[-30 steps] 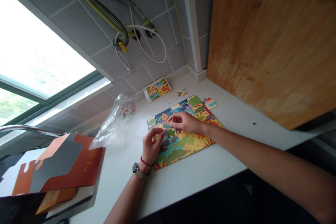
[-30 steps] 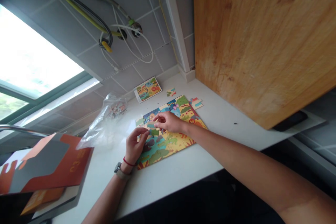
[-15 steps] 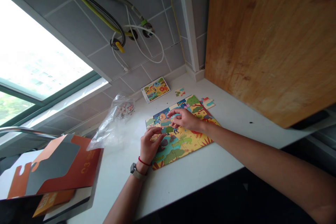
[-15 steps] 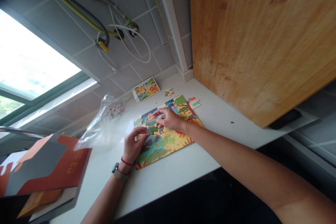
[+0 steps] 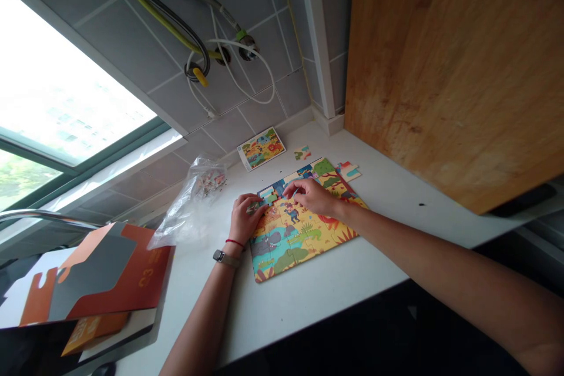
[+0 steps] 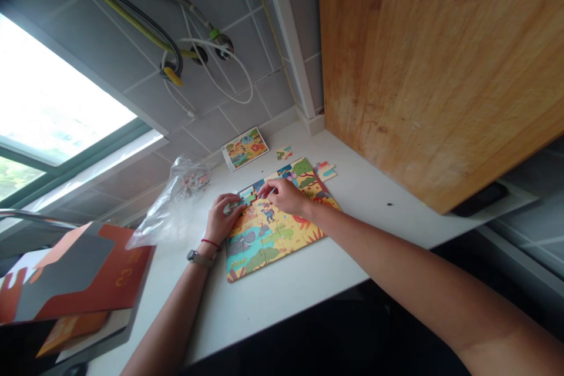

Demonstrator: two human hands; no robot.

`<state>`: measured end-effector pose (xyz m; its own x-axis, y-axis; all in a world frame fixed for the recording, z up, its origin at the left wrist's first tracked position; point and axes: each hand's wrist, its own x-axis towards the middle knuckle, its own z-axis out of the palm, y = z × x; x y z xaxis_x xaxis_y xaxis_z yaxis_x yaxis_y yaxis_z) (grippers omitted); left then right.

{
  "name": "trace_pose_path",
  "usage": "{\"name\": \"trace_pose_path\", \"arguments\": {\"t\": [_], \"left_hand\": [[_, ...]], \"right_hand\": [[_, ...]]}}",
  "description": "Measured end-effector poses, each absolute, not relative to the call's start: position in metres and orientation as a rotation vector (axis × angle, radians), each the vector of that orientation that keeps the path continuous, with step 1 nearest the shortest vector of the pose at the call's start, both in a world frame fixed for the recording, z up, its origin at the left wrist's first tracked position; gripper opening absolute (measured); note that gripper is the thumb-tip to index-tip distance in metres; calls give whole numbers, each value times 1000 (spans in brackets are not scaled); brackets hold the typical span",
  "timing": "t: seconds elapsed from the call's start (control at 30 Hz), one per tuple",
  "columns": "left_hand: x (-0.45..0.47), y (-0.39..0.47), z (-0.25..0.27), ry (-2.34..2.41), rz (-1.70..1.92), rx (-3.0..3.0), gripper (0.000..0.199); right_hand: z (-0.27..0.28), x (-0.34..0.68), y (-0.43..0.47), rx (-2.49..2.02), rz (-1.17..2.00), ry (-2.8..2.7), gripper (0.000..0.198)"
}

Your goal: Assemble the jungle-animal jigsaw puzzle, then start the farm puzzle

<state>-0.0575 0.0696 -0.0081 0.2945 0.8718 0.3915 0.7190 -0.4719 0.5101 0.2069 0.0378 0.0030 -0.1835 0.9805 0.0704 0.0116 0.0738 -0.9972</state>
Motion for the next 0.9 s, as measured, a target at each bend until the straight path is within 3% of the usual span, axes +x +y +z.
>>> {"name": "trace_pose_path", "arguments": {"t": [0.2,0.37,0.5,0.9], "left_hand": [[-57,68,-4,1392,957,2405,37],[-58,57,-1,1090,563,2654,39],[-58,58,-4,1144,416,2681,40],[-60,61,-10,1145,870,2552,28]], "right_hand": [[8,207,36,-1052,1322,-1367,28],[8,207,36,-1036,1298,-1411,25],[6,207,37,-1045,1298,-1422,24],[3,206,35,-1103,1246,-1546,23]]}}
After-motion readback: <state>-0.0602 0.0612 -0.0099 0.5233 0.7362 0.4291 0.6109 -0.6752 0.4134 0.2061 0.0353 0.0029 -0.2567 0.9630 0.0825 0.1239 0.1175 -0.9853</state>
